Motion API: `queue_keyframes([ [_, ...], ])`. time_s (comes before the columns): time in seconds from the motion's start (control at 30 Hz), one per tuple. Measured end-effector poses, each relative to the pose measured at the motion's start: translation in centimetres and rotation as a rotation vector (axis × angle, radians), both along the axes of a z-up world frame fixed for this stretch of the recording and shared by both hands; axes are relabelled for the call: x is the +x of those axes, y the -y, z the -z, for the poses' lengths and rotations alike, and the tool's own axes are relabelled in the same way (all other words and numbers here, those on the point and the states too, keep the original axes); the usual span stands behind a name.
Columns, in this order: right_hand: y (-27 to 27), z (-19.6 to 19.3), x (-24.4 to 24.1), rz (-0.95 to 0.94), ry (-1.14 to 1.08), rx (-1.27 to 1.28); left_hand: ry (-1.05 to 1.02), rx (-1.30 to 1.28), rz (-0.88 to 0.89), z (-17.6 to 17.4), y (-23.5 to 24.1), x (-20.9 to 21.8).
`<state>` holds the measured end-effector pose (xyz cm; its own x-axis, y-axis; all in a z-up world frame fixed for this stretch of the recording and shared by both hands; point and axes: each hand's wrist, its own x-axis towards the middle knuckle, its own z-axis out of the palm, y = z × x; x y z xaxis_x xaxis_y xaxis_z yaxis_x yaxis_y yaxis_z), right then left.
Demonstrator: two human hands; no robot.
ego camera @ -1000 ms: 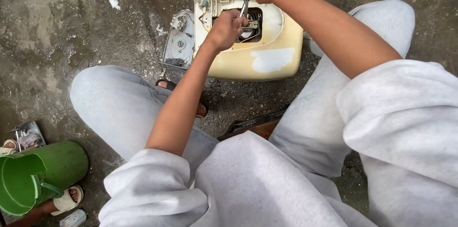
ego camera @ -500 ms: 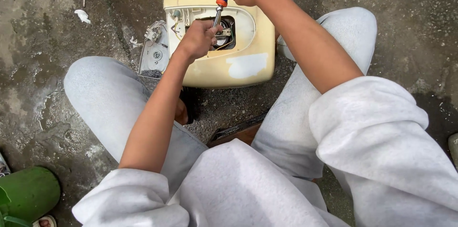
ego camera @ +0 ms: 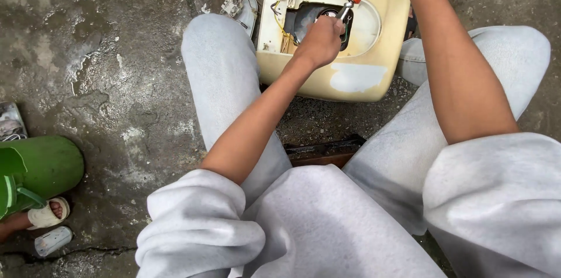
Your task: The person sits on a low stool and uses a screwdriver to work on the internal components of a disassembled beige appliance. They manipulate wires and parts inside the device's housing while holding the casing steady with their other hand.
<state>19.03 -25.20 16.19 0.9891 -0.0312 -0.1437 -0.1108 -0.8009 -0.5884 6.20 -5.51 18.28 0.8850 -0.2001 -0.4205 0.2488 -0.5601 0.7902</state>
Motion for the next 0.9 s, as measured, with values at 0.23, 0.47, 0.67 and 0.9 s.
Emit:
queue_keyframes([
  [0.23, -4.4, -2.1, -1.9, 0.579, 0.070, 0.876, -0.195, -0.042, -0.062, -2.7, 0.4, -0.4],
  [0.47, -7.3, -6.0, -5.0, 0.814, -0.249, 1.153, -0.372, -0.435, -0.141, -0.9, 0.3, -0.2],
  [0.67, -6.4, -3.4, -4.5, 0.772, -0.279, 1.388, -0.287, -0.382, -0.105, -1.4, 0.2, -0.2],
  [0.9, -5.9, -2.4, -4.9, 0.581, -0.369, 1.568, -0.182, -0.297, -0.058, -1.3, 0.8, 0.4],
])
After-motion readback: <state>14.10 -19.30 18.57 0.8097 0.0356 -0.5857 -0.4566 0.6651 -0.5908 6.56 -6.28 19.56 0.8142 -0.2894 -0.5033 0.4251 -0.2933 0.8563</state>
